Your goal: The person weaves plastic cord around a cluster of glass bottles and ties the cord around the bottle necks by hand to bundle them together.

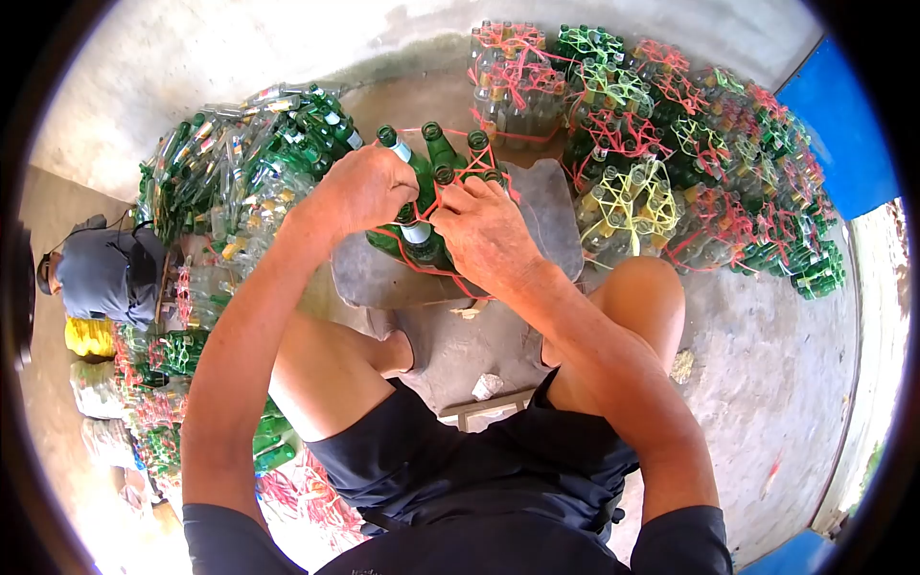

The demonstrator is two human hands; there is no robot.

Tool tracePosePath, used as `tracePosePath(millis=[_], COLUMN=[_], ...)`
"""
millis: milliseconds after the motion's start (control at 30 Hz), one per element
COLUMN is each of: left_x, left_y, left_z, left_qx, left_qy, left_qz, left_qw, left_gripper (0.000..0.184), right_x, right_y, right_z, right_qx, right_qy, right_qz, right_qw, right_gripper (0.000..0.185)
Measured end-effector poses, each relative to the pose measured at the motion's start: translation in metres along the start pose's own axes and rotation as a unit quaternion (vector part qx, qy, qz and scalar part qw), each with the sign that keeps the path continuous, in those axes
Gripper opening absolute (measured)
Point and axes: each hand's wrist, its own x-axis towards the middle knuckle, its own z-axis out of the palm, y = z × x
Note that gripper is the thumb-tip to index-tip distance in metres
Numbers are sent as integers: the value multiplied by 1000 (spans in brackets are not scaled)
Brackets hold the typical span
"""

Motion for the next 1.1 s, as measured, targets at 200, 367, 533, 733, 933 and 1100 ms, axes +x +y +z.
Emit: tracePosePath(millis=[200, 367, 533, 733, 933, 1100], left_x=[12, -2, -18, -48, -65, -72], left_y=[-12, -21, -1, 13, 38, 46], left_z=[-2, 15, 13, 38, 67, 79], left_qx=[-44, -55, -13, -66, -206, -294], left_qy=[-109, -59, 14, 156, 325, 397], left_qz=[-130, -157, -188, -243, -318, -328], left_qw=[984, 984, 982, 955, 866, 805], left_gripper=[12, 13, 14, 15, 14, 13], right_x=[1, 0, 0, 0, 0, 1], right_y=[-1, 0, 0, -2, -1, 0], right_z=[-2, -2, -5, -5, -3, -3], right_qx=[9, 18, 23, 8, -5, 11], right_qy=[-14, -11, -23, -27, -41, -30], right_qz=[15, 9, 10, 20, 19, 12], right_qw=[1000, 1000, 999, 999, 999, 999], right_gripper=[23, 23, 22, 22, 20, 18])
